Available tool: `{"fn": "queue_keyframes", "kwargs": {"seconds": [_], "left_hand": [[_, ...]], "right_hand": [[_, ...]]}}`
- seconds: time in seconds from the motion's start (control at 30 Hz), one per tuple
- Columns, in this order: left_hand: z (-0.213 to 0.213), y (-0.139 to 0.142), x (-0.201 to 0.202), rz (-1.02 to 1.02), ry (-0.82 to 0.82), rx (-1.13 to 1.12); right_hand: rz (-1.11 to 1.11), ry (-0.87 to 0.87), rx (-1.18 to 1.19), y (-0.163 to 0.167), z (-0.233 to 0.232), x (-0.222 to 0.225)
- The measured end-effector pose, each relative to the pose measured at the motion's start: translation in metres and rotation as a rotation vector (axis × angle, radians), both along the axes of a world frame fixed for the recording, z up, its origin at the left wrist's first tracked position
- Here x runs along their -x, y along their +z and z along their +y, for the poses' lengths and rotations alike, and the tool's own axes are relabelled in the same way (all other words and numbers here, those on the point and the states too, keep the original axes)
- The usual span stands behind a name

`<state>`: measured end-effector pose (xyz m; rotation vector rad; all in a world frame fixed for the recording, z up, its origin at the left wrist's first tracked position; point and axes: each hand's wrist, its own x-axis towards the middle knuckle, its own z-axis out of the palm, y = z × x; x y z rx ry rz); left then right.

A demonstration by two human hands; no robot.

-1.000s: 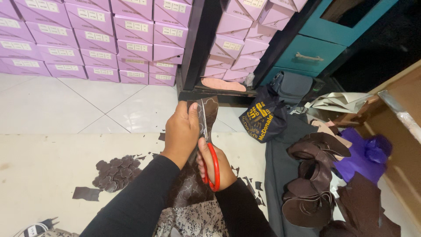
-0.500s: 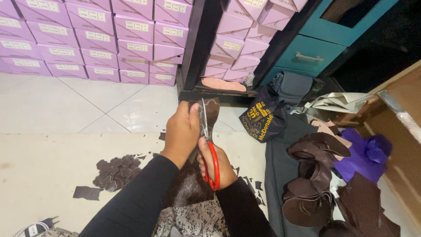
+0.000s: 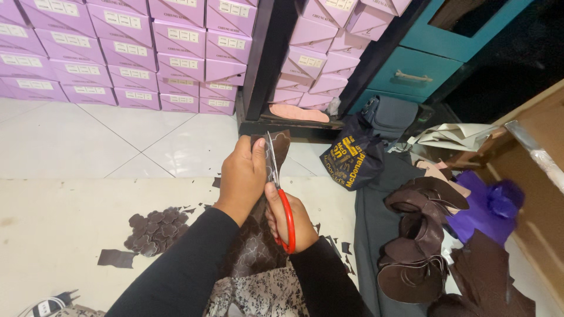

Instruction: The person cuts a brown patterned fabric using red-handled scissors, following a pre-drawn outline to create a specific shape. The person holds the fabric with one hand and uses the scissors with the other to carefully trace the design.

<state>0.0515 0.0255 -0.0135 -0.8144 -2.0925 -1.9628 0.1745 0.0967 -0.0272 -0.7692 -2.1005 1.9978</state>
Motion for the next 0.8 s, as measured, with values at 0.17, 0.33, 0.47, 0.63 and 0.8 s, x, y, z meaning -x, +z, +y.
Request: {"fn": "queue_keyframes", "kwargs": {"seconds": [0.17, 0.33, 0.47, 0.63, 0.8], "left_hand": [[-0.002, 0.004, -0.002, -0.042, -0.053, 0.02], [-0.004, 0.009, -0.01, -0.095, -0.114, 0.032], [-0.005, 0.013, -0.013, -0.088, -0.113, 0.007], [-0.005, 0.015, -0.014, -0.088, -0.112, -0.003], [-0.005, 0.014, -0.015, -0.117, -0.136, 0.016]], "right_hand": [[0.007, -0.011, 0.067, -0.004, 0.004, 0.003], [0.106, 0.019, 0.148, -0.003, 0.01, -0.003], [0.124, 0.028, 0.195, -0.004, 0.011, -0.005], [0.086, 0.039, 0.127, -0.002, 0.013, -0.003], [0.054, 0.002, 0.003, 0.0, 0.009, -0.001]]}}
